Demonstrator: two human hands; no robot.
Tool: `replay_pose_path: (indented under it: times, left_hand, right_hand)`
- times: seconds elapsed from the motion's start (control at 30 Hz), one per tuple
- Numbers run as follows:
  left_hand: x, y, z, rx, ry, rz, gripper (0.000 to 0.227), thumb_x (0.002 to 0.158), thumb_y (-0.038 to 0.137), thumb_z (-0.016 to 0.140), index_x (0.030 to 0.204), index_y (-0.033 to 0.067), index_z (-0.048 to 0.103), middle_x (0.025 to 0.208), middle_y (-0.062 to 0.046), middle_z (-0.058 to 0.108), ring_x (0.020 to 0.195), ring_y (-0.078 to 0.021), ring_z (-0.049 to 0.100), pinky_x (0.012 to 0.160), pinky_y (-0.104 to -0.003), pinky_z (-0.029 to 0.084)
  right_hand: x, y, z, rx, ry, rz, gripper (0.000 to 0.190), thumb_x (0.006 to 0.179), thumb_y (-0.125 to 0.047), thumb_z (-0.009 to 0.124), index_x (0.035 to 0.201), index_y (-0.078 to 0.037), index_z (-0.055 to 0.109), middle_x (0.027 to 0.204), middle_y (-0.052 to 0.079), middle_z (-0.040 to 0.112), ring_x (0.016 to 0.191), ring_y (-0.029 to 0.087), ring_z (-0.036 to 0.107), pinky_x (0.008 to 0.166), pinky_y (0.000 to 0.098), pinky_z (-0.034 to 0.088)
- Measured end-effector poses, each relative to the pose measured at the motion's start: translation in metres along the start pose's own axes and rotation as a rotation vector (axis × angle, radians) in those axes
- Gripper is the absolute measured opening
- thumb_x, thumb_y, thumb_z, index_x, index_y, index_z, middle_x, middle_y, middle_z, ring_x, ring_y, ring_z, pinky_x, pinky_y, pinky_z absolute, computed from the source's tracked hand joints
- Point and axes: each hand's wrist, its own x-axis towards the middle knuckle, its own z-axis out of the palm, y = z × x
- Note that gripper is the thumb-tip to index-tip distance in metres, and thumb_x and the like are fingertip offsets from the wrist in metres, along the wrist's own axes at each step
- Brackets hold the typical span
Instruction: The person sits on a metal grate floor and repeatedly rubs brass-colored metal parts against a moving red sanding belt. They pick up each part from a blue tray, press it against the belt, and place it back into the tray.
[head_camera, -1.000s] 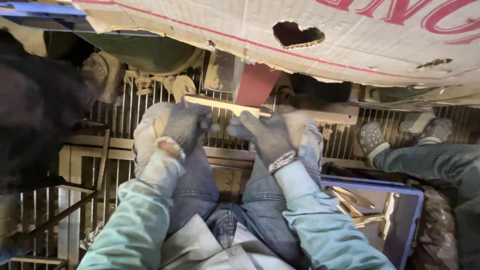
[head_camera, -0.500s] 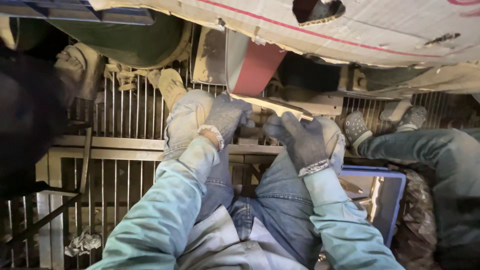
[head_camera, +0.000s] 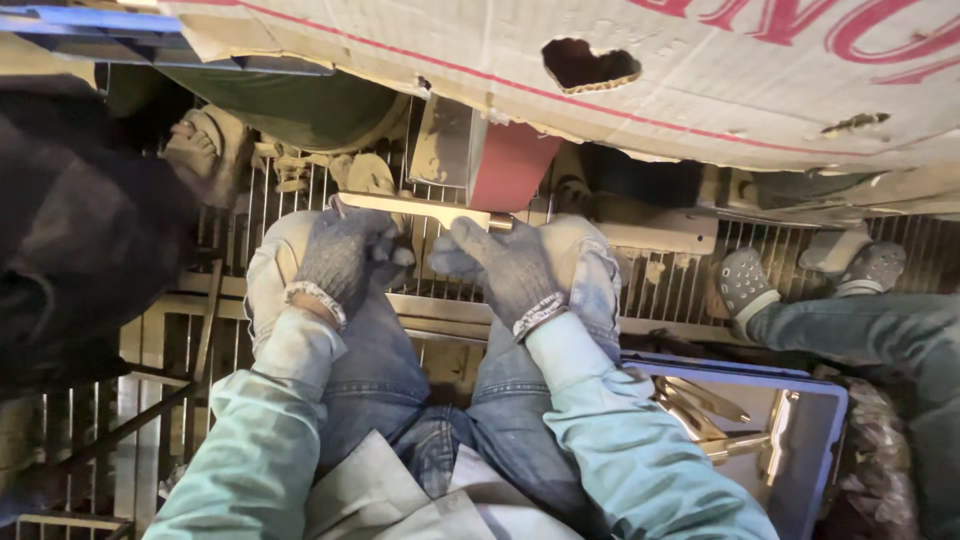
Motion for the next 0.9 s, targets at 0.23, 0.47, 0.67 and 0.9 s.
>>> replay_pose_path:
  times: [0.23, 0.47, 0.67, 0.9]
  left_hand:
    - [0.040, -0.045, 0.034, 0.045, -0.095, 0.014, 0.015, 0.094, 0.012, 0.063, 0.087, -0.0009, 0.066, 0.070, -0.006, 0.063, 0.058, -0.0187, 0.063, 0.054, -0.030, 0.054]
    - [0.056, -0.084, 0.101, -0.048, -0.209, -0.022, 0.011, 0.080, 0.004, 0.067, 0.078, -0.0036, 0.060, 0.066, -0.009, 0.062, 0.052, -0.0189, 0.056, 0.052, -0.035, 0.055]
    - [0.049, -0.069, 0.089, 0.269, -0.152, 0.080, 0.015, 0.081, 0.011, 0.067, 0.077, -0.0032, 0.064, 0.065, -0.010, 0.062, 0.053, -0.0183, 0.058, 0.050, -0.033, 0.050]
    - [0.034, -0.030, 0.028, 0.528, -0.092, 0.055, 0.018, 0.098, 0.015, 0.056, 0.090, 0.0035, 0.067, 0.076, -0.005, 0.068, 0.062, -0.0166, 0.071, 0.052, -0.030, 0.052]
  right_hand:
    - [-0.025, -0.012, -0.037, -0.009, 0.150, -0.105, 0.039, 0.093, -0.019, 0.074, 0.114, 0.013, 0.065, 0.098, 0.022, 0.077, 0.082, 0.032, 0.078, 0.076, 0.0392, 0.066]
    - [-0.065, -0.017, -0.075, 0.021, 0.321, -0.242, 0.032, 0.095, -0.014, 0.068, 0.116, 0.009, 0.063, 0.094, 0.021, 0.074, 0.078, 0.034, 0.076, 0.072, 0.0403, 0.065]
    - [-0.056, -0.013, -0.072, 0.026, 0.289, -0.253, 0.034, 0.096, -0.015, 0.069, 0.118, 0.011, 0.063, 0.096, 0.021, 0.072, 0.081, 0.034, 0.076, 0.075, 0.0412, 0.065]
    - [-0.020, -0.008, -0.025, -0.055, 0.210, -0.056, 0.050, 0.091, -0.026, 0.074, 0.114, 0.018, 0.064, 0.103, 0.025, 0.077, 0.085, 0.033, 0.080, 0.074, 0.0386, 0.063]
